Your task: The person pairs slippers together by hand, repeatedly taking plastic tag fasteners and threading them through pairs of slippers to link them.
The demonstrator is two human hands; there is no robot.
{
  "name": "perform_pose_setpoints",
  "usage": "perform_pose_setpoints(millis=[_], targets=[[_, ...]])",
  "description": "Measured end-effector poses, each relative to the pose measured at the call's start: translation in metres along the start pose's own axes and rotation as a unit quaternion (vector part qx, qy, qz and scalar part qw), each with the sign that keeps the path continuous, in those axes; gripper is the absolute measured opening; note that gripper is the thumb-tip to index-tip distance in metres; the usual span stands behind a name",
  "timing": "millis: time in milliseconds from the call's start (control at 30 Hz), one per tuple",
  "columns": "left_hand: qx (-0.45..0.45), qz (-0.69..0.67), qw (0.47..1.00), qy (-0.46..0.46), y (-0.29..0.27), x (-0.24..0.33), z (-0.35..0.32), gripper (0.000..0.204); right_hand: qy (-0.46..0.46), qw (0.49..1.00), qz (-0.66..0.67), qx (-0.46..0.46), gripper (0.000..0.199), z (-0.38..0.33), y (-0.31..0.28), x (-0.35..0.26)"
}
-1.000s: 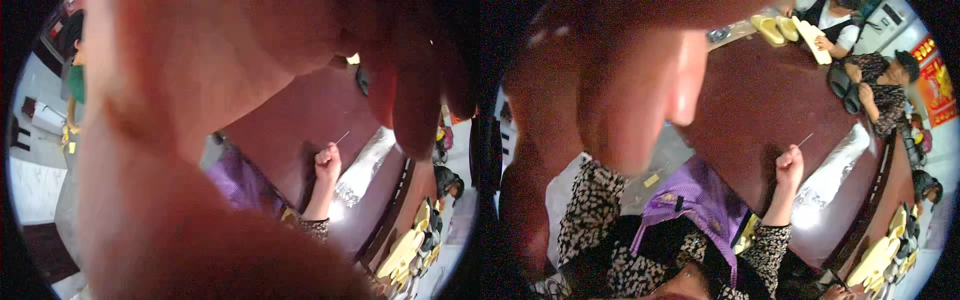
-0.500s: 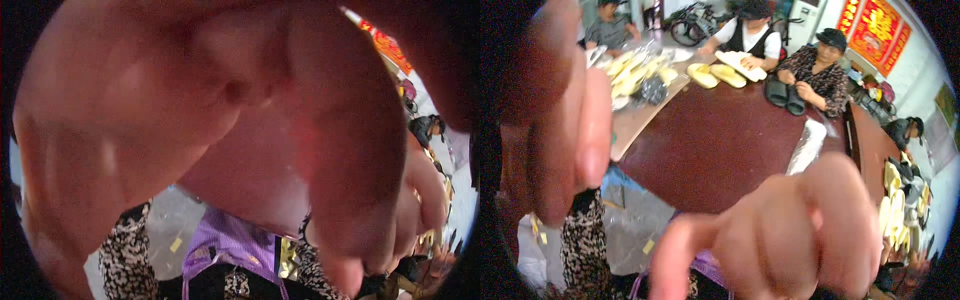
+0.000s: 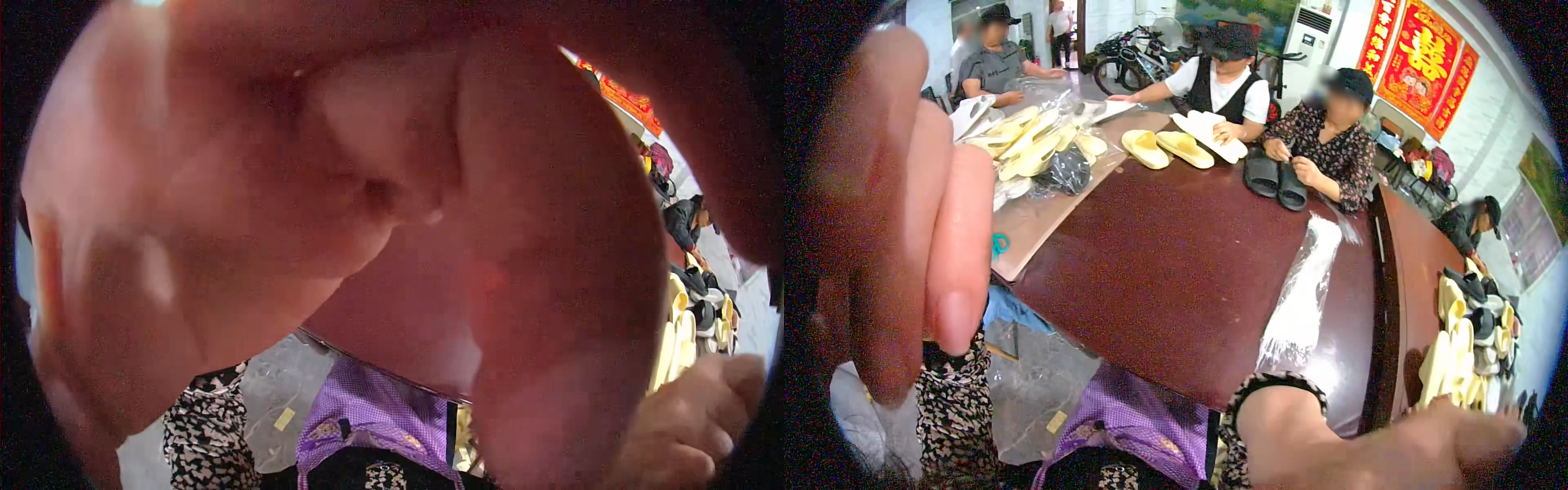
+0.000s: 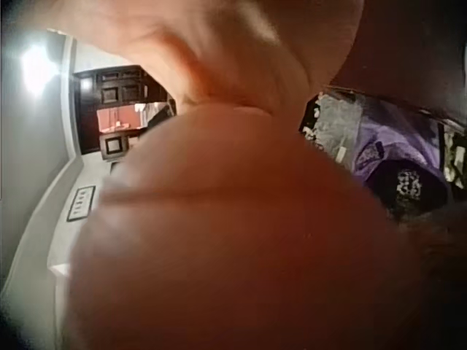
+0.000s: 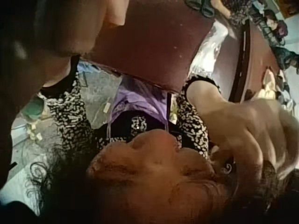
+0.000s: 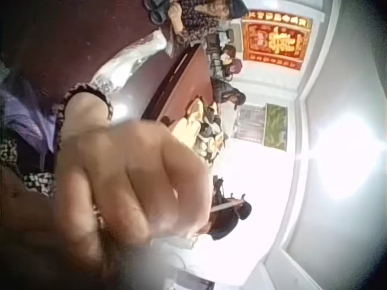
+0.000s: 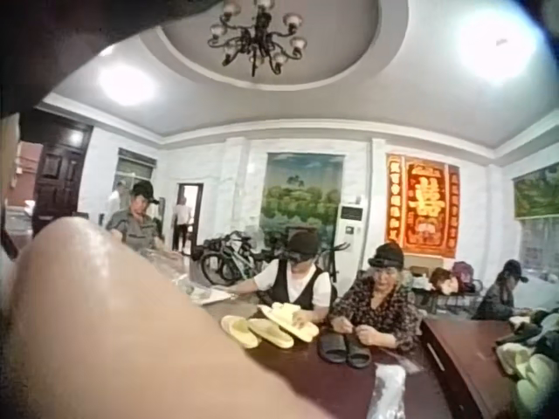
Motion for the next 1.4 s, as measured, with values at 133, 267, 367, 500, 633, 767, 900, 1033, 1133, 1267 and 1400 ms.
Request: perform_pose_setpoints(millis=[133,267,367,500,633,767,900,1033,1133,1267,1400], targets=[[-0.003,0.027,0.999,-0.029,0.003,0.03,0.005,0.083,-0.049,0.997,-0.033,-0.054,0.005,-0.004,0.018,-0.01],[0.008,0.052,0.997,-0.06,0.007,0.062,0.0,0.084,-0.095,0.989,-0.064,-0.091,0.004,-0.016,0.033,-0.019],[0.032,0.073,0.994,-0.08,0.017,0.094,-0.002,0.084,-0.119,0.983,-0.085,-0.108,0.005,-0.031,0.037,-0.026],[0.045,0.089,0.991,-0.088,0.023,0.122,-0.008,0.084,-0.154,0.968,-0.135,-0.145,0.008,-0.062,0.045,-0.037],[0.067,0.109,0.984,-0.125,0.038,0.147,-0.008,0.085,0.101,0.974,-0.197,-0.043,0.007,-0.117,-0.024,-0.041],[0.146,0.203,0.951,-0.182,0.061,0.17,-0.039,0.085,0.082,0.939,-0.296,0.156,0.011,-0.17,-0.128,-0.028],[0.307,0.339,0.819,-0.346,0.057,0.171,-0.154,0.057,0.158,0.926,-0.226,0.257,0.01,-0.217,-0.208,-0.012],[0.428,0.318,0.611,-0.585,0.056,0.147,-0.311,0.04,0.172,0.884,-0.211,0.379,0.012,-0.272,-0.26,-0.011],[0.333,0.372,0.533,-0.683,0.064,0.118,-0.384,0.04,0.171,0.874,-0.182,0.417,0.012,-0.304,-0.285,-0.01],[0.111,0.552,0.492,-0.664,0.06,0.055,-0.39,0.042,0.156,0.859,-0.165,0.458,0.013,-0.329,-0.299,-0.019],[0.042,0.641,0.498,-0.583,0.033,0.003,-0.411,0.036,0.149,0.844,-0.162,0.49,0.013,-0.339,-0.305,-0.022]])
Point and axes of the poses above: each hand's wrist, its own z-axis towards the middle knuckle, its own y-axis out of the palm, x = y × z, the point moved 10 cm from there along z, towards the middle knuckle, and after that the axes turned 7 degrees about -x, right-handed, at the moved point
